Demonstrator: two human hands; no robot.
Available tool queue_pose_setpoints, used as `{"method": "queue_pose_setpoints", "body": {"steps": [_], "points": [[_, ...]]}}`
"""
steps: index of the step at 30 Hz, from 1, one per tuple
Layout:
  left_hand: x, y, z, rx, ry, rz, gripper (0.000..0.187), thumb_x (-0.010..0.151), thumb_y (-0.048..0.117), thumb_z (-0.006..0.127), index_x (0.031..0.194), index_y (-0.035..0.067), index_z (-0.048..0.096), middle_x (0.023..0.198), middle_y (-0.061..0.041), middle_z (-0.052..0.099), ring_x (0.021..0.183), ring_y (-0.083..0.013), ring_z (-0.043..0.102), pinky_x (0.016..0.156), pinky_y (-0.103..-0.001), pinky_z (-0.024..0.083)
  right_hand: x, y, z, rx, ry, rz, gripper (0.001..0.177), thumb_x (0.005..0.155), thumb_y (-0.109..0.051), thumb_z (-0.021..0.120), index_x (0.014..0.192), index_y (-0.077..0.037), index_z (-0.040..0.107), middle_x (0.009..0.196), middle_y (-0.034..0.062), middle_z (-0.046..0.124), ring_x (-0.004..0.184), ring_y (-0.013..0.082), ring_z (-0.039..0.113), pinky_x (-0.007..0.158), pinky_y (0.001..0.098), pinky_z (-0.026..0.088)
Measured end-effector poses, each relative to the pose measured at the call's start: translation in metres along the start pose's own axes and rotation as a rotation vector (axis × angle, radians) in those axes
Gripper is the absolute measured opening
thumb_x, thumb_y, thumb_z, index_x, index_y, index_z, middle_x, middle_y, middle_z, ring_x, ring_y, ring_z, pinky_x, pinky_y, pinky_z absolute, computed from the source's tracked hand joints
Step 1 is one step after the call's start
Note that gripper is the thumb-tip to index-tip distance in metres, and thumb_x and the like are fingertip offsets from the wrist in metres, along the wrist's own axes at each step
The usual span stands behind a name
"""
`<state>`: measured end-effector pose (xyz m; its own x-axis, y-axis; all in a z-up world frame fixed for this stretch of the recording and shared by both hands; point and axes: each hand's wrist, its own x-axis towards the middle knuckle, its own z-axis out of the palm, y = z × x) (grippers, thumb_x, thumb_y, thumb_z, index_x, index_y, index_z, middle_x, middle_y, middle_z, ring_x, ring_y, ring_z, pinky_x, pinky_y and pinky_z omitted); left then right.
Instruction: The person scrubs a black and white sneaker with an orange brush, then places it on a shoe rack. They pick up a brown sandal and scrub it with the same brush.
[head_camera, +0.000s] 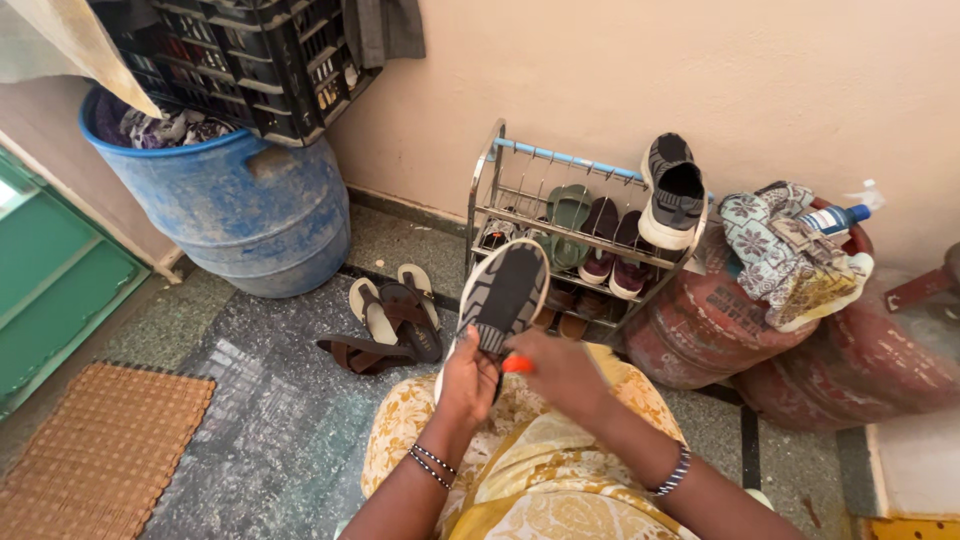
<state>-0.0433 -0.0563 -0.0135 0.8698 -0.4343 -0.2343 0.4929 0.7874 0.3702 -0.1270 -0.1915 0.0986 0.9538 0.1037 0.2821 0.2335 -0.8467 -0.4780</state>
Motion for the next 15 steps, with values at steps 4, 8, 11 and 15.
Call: {"method": "queue_pose_setpoints", "body": {"steps": [4,8,11,15], "points": [[0.002,0.011,-0.004,-0.013,-0.001,-0.007,0.039,0.102,0.030,0.056,0.128,0.002,0.060,0.121,-0.010,0.071,0.108,-0.0214,0.068,0.099,-0.037,0.052,0.012,-0.004,-0.083,-0.356,0.125,-0.183,0.028,0.073,-0.040,0.082,0.091,-0.020,0.075,0.111,0.0079,0.073,0.094,0.0282,0.070,0.083,0.0456,0.054],[0.005,0.013,0.000,-0.005,0.011,0.027,0.038,0.101,0.026,0.061,0.130,0.002,0.059,0.124,-0.008,0.070,0.112,-0.0186,0.067,0.101,-0.035,0.052,0.004,-0.020,-0.143,-0.229,-0.062,0.644,0.038,0.083,-0.045,0.078,0.114,-0.022,0.075,0.095,0.0091,0.077,0.079,0.0275,0.074,0.074,0.0388,0.057],[0.002,0.010,0.001,0.057,0.006,0.030,0.036,0.099,0.024,0.063,0.129,0.003,0.059,0.123,-0.008,0.070,0.112,-0.0173,0.067,0.101,-0.033,0.053,-0.010,-0.011,-0.155,-0.046,0.162,0.430,0.033,0.089,-0.034,0.076,0.116,-0.015,0.076,0.100,0.0098,0.079,0.082,0.0230,0.075,0.075,0.0333,0.057],[0.000,0.008,0.000,0.146,0.105,-0.009,0.029,0.106,0.026,0.062,0.124,0.005,0.055,0.117,-0.008,0.069,0.100,-0.0166,0.065,0.092,-0.033,0.051,-0.032,0.019,-0.164,0.276,0.197,0.484,0.028,0.092,-0.015,0.075,0.118,-0.005,0.077,0.101,0.0171,0.078,0.086,0.0258,0.065,0.075,0.0346,0.052]]}}
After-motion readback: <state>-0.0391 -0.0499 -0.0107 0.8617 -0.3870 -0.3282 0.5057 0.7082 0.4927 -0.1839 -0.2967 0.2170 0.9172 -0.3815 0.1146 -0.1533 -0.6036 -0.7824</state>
